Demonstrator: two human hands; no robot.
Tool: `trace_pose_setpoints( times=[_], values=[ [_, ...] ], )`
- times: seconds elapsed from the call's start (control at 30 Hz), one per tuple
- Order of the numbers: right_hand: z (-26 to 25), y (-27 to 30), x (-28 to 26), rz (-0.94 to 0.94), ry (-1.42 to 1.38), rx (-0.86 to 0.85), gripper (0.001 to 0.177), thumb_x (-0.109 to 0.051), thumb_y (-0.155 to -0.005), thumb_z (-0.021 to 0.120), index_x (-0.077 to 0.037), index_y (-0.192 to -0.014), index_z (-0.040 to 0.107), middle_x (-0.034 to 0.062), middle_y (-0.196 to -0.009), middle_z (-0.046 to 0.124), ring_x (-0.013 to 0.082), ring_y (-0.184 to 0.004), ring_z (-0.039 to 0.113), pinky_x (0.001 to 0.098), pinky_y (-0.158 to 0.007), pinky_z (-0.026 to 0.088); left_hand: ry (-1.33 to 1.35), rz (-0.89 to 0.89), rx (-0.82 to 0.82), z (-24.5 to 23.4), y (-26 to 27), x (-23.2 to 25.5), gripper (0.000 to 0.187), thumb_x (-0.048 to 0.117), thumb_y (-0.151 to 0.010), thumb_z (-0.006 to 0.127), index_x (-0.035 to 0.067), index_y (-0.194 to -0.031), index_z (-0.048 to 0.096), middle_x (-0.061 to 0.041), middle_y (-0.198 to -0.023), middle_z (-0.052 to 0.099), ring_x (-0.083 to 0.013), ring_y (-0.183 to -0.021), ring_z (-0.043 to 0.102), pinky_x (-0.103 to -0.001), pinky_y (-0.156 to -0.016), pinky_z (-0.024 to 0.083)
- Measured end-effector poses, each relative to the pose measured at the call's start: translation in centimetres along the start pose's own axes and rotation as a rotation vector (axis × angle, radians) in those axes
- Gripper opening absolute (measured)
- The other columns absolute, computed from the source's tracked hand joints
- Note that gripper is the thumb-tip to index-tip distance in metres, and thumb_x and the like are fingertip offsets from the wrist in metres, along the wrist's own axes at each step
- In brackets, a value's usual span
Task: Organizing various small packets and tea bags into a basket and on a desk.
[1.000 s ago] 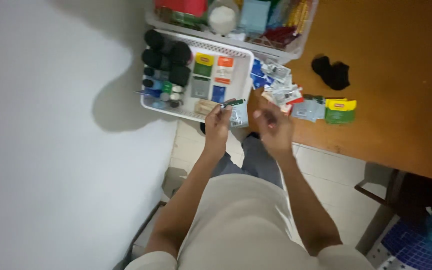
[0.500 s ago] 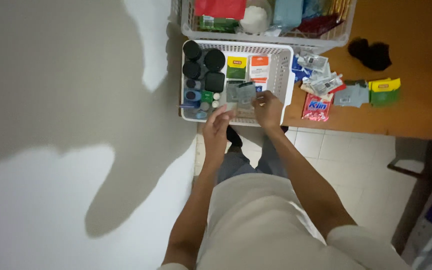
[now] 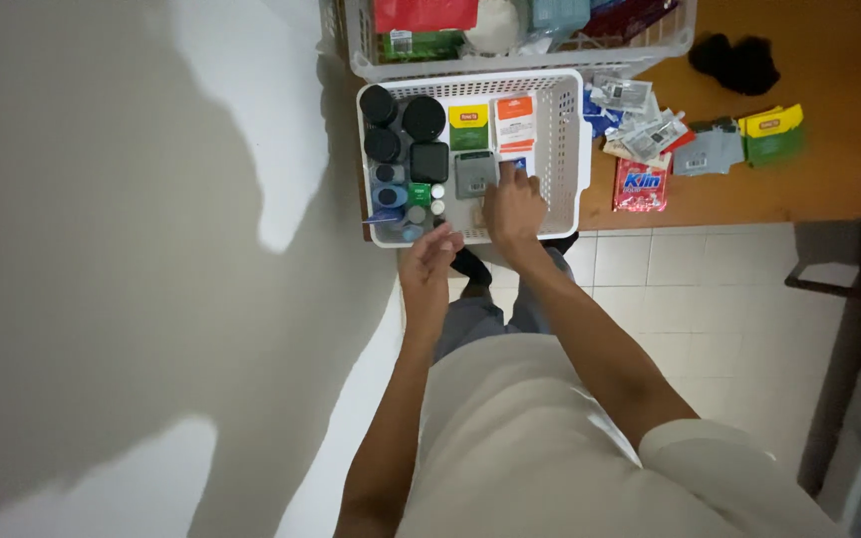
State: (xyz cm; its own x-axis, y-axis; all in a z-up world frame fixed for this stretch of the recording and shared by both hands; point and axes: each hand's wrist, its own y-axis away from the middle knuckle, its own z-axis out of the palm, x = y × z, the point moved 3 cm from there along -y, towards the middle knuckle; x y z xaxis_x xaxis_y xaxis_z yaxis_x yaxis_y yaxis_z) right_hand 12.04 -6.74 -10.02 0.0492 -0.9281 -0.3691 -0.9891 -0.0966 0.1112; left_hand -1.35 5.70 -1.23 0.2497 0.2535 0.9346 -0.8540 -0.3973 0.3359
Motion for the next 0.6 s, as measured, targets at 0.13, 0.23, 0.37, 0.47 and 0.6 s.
trace_pose_setpoints(
  times=[0.13, 0.23, 0.37, 0.47, 0.6],
  values=[
    [-1.1, 0.9, -0.9, -0.353, 0.117, -0.051, 0.035, -0.013, -0.085, 0.065, -0.014, -0.119, 0.07, 0.0095, -0.126, 0.068, 0.0348, -0.113, 0.062, 0.0508, -0.093, 0.049, 0.016, 0.002, -0.015, -0.3, -0.4, -1.1, 0.029, 0.01, -0.103, 0.06, -0.002, -0.128, 0.065, -0.012, -0.116, 0.074, -0.0204, -0.112, 0.072, -0.033, -0.1, 0.057],
    [-0.9, 1.2, -1.4, -0.463, 0.119, -0.106, 0.041, -0.017, -0.081, 0.066, -0.012, -0.121, 0.07, 0.0128, -0.138, 0.063, 0.0369, -0.112, 0.057, 0.0511, -0.093, 0.042, 0.113, -0.013, -0.028, 0.0, -0.5, -1.2, 0.027, 0.009, -0.104, 0.061, -0.004, -0.127, 0.065, -0.013, -0.115, 0.073, -0.0213, -0.111, 0.07, -0.033, -0.101, 0.056],
    [-1.2, 1.4, -2.0, -0.437, 0.124, -0.14, 0.035, -0.019, -0.086, 0.064, -0.013, -0.12, 0.072, 0.0126, -0.137, 0.061, 0.0367, -0.115, 0.057, 0.0522, -0.095, 0.042, 0.055, -0.016, -0.024, 0.4, -0.5, -0.1, 0.027, 0.011, -0.104, 0.06, -0.002, -0.127, 0.066, -0.012, -0.113, 0.074, -0.0201, -0.109, 0.071, -0.032, -0.1, 0.057],
    [-1.7, 1.6, -2.0, -0.437, 0.062, -0.038, 0.031, -0.016, -0.088, 0.063, -0.014, -0.117, 0.073, 0.0099, -0.135, 0.064, 0.0336, -0.115, 0.059, 0.05, -0.095, 0.043, -0.029, -0.009, -0.028, 1.1, -0.3, 1.1, 0.027, 0.011, -0.104, 0.059, -0.001, -0.127, 0.066, -0.011, -0.113, 0.074, -0.0193, -0.109, 0.071, -0.032, -0.099, 0.057],
    [-7.4, 2.4, -1.7, -0.415, -0.187, 0.052, 0.029, -0.01, -0.088, 0.067, -0.01, -0.116, 0.075, 0.0109, -0.125, 0.069, 0.033, -0.108, 0.061, 0.0475, -0.087, 0.044, 0.051, -0.046, -0.061, 3.5, -0.3, 2.5, 0.028, 0.009, -0.105, 0.058, -0.002, -0.129, 0.065, -0.013, -0.113, 0.074, -0.0196, -0.108, 0.069, -0.032, -0.1, 0.055]
  ],
)
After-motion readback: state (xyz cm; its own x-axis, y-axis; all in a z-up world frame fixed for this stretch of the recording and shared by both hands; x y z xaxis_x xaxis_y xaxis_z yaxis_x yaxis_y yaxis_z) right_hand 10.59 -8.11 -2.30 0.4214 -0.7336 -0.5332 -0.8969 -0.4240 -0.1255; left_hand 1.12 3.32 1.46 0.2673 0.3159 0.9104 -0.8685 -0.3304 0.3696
